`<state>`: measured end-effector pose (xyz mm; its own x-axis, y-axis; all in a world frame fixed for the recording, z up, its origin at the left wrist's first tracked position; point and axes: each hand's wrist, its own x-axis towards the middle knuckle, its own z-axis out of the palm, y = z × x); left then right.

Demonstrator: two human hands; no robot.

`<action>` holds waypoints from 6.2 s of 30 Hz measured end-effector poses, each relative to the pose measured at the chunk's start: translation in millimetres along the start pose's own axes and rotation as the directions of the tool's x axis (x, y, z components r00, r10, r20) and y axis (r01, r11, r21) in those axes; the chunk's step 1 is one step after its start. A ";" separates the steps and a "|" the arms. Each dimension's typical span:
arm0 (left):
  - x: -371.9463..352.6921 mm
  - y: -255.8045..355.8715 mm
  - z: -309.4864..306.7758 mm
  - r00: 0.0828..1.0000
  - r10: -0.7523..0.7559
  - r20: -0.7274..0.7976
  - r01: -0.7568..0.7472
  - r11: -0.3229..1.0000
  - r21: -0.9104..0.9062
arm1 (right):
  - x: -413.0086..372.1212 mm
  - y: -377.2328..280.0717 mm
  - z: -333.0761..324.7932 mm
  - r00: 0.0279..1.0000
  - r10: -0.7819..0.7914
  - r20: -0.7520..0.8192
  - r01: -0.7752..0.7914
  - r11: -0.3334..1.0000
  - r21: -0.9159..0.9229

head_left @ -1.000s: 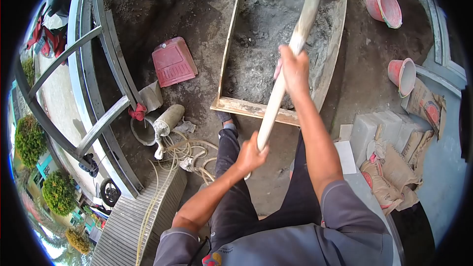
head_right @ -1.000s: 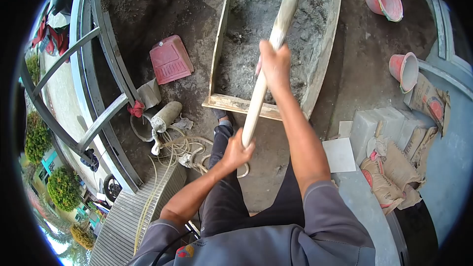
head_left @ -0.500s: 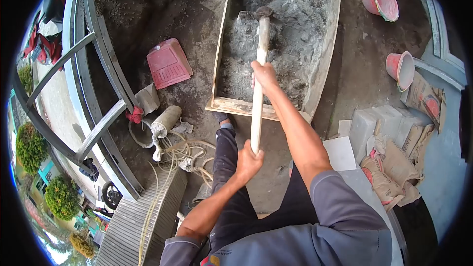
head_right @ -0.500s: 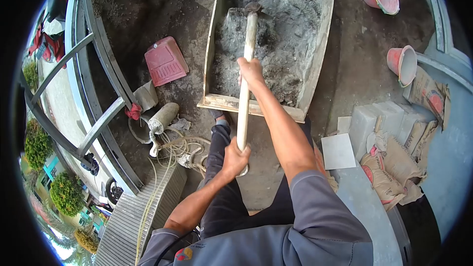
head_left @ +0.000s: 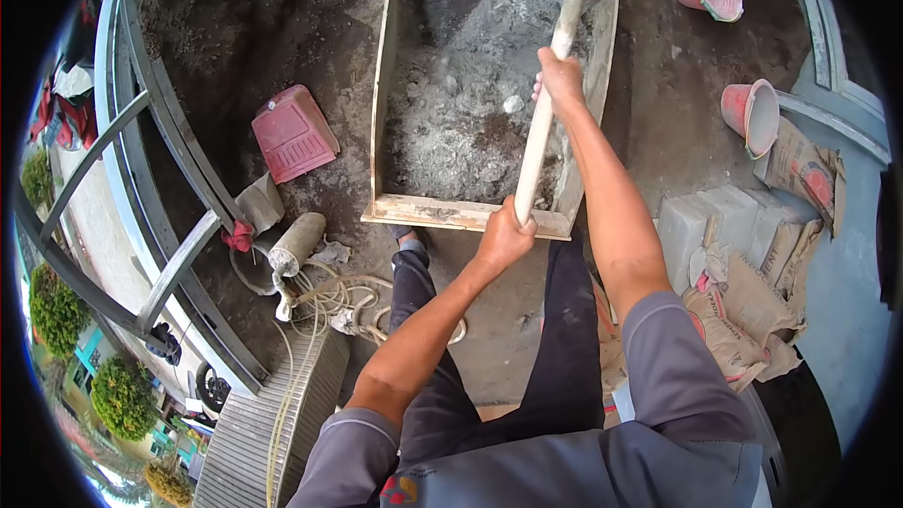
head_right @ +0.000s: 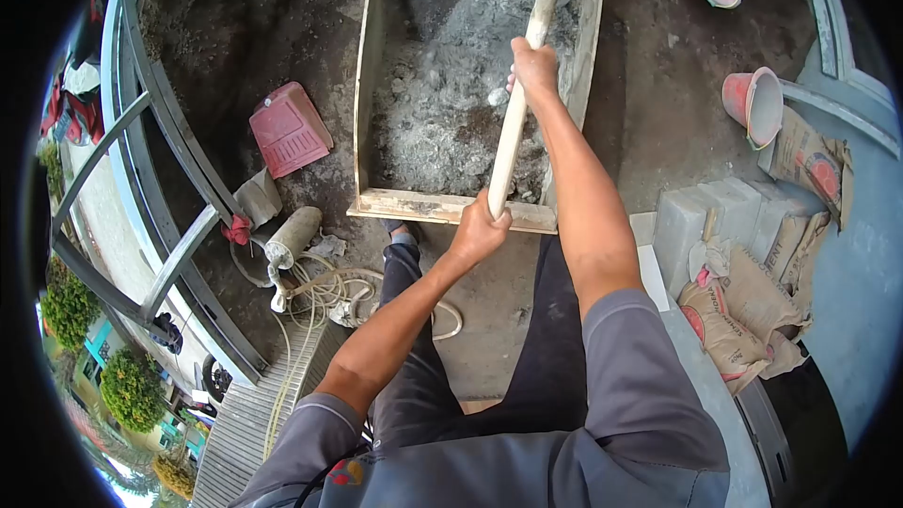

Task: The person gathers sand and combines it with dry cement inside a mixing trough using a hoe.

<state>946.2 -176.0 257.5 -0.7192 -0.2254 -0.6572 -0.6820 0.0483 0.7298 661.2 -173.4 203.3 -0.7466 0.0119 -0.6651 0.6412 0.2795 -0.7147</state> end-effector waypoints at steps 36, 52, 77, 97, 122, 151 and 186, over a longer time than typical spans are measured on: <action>-16.7 -4.7 7.4 0.995 -0.104 0.005 0.104 0.994 0.019 | 11.8 57.9 -14.0 0.976 0.219 0.005 -0.219 0.976 -0.001; -26.9 15.9 -44.0 0.989 0.107 -0.099 -0.102 0.993 0.051 | -95.9 -103.6 21.9 0.990 -0.118 0.081 0.108 0.987 0.117; -47.5 29.7 -107.0 0.991 0.099 -0.094 -0.099 0.995 0.006 | -123.5 -124.3 80.4 0.989 -0.142 0.043 0.138 0.987 0.084; -128.1 -2.1 -42.8 0.986 -0.156 -0.064 0.159 0.987 0.035 | -126.1 -14.3 45.1 0.951 0.233 0.202 -0.240 0.971 0.013; -90.4 28.5 -47.8 0.963 -0.210 -0.168 0.211 0.977 -0.012 | -86.1 -27.7 82.9 0.929 0.198 0.314 -0.195 0.980 -0.040; -108.3 35.9 -24.1 0.998 -0.052 0.032 0.051 0.997 0.056 | -106.7 -56.8 -21.2 0.982 0.152 0.109 -0.163 0.982 0.099; 157.5 157.5 -57.5 0.989 0.026 -0.143 -0.023 1.000 0.017 | 100.8 -212.7 45.0 0.956 -0.261 0.133 0.252 0.965 0.076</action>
<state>733.2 -259.9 279.8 -0.7102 -0.3607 -0.6046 -0.6671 0.0704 0.7416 457.6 -274.8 278.6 -0.8575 -0.1891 -0.4785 0.4435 0.1999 -0.8737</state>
